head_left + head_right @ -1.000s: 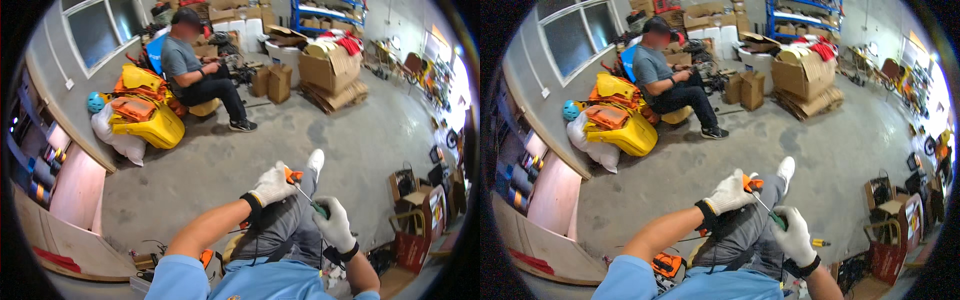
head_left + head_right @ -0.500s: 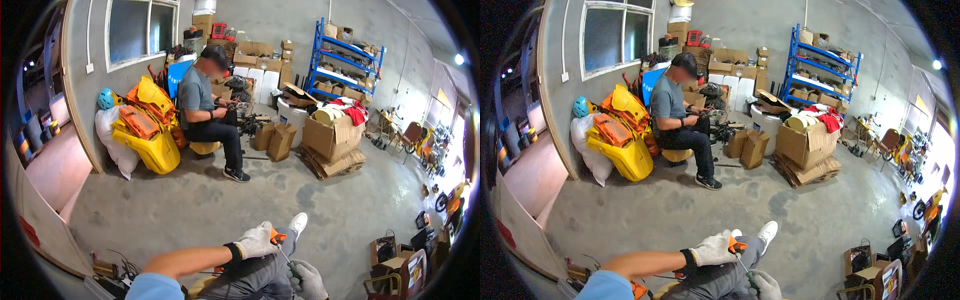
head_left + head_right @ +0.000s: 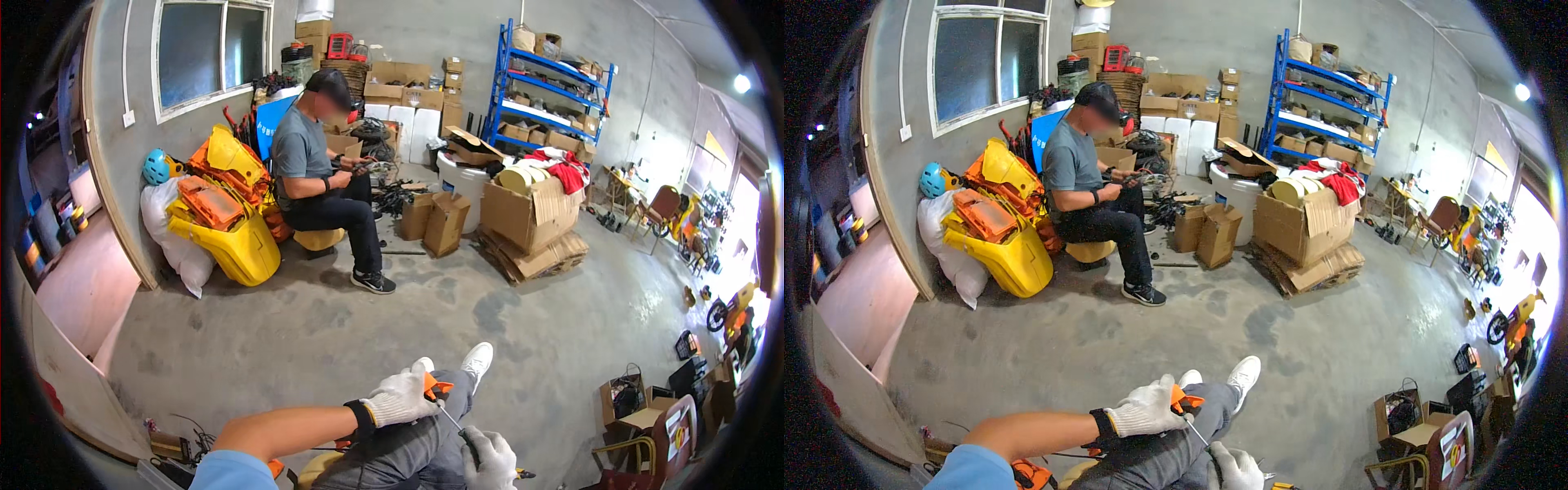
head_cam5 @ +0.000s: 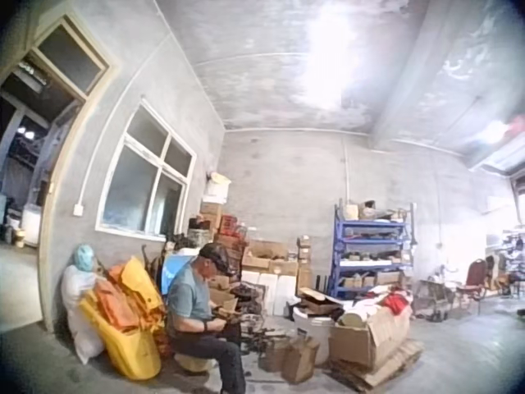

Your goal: Using a screwdriver to repair or assemble a battery pack component in a workshop.

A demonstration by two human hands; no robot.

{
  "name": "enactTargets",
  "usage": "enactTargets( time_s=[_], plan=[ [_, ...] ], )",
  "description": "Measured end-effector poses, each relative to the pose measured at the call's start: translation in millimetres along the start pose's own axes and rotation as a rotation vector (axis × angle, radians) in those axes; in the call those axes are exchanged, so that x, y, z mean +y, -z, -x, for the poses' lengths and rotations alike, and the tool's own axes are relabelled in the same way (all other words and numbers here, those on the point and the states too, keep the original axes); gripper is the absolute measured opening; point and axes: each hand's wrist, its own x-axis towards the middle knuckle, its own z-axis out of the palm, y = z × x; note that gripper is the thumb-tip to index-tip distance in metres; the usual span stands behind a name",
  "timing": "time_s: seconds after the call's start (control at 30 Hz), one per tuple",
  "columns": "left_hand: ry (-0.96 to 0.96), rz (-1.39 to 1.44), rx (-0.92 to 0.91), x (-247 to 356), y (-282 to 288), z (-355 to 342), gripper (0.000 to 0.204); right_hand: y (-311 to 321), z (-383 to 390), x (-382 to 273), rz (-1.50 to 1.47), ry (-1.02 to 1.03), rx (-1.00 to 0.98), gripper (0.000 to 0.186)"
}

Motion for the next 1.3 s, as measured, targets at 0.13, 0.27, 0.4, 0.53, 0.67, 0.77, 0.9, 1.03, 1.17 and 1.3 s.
enactTargets(
  time_s=[0.13,0.27,0.4,0.53,0.67,0.77,0.9,1.03,1.17,1.3],
  plan=[
    [0.025,0.021,-0.037,2.4,-2.0,-0.1,0.081,-1.1,2.3,1.1,0.070,0.043,-0.014,0.045],
    [0.040,-0.033,-0.052,2.2,-1.9,-1.5,0.079,-2.5,4.1,5.3,0.078,0.070,-0.036,0.045],
    [0.025,-0.007,-0.037,1.5,-0.9,-1.5,0.079,-10.2,1.1,7.6,-0.017,0.005,-0.072,0.041],
    [0.004,0.028,0.006,1.1,-1.3,0.5,0.081,-9.1,-10.6,6.8,-0.712,-0.466,-0.078,0.032],
    [0.023,0.047,-0.025,-1.4,-1.2,-0.9,0.082,8.8,-21.5,-3.8,-1.079,-0.970,-0.216,0.035],
    [0.005,0.030,-0.011,-4.6,-3.4,-2.8,0.081,15.0,-21.2,-13.8,-0.947,-1.013,-0.210,0.040],
    [0.042,0.105,-0.020,-6.5,-5.3,-3.6,0.075,9.5,-14.3,-9.4,-0.325,-0.401,-0.114,0.043],
    [0.089,0.031,0.035,-2.5,-2.2,-3.0,0.082,3.5,-7.4,3.9,0.071,0.112,-0.029,0.054],
    [0.137,-0.091,0.042,8.5,-2.9,-2.1,0.075,-0.5,-3.1,-0.9,0.186,0.053,-0.172,0.056],
    [0.099,-0.098,0.068,7.5,-5.0,-3.0,0.074,-1.3,-7.5,-3.0,0.263,0.024,-0.327,0.066]
  ],
)
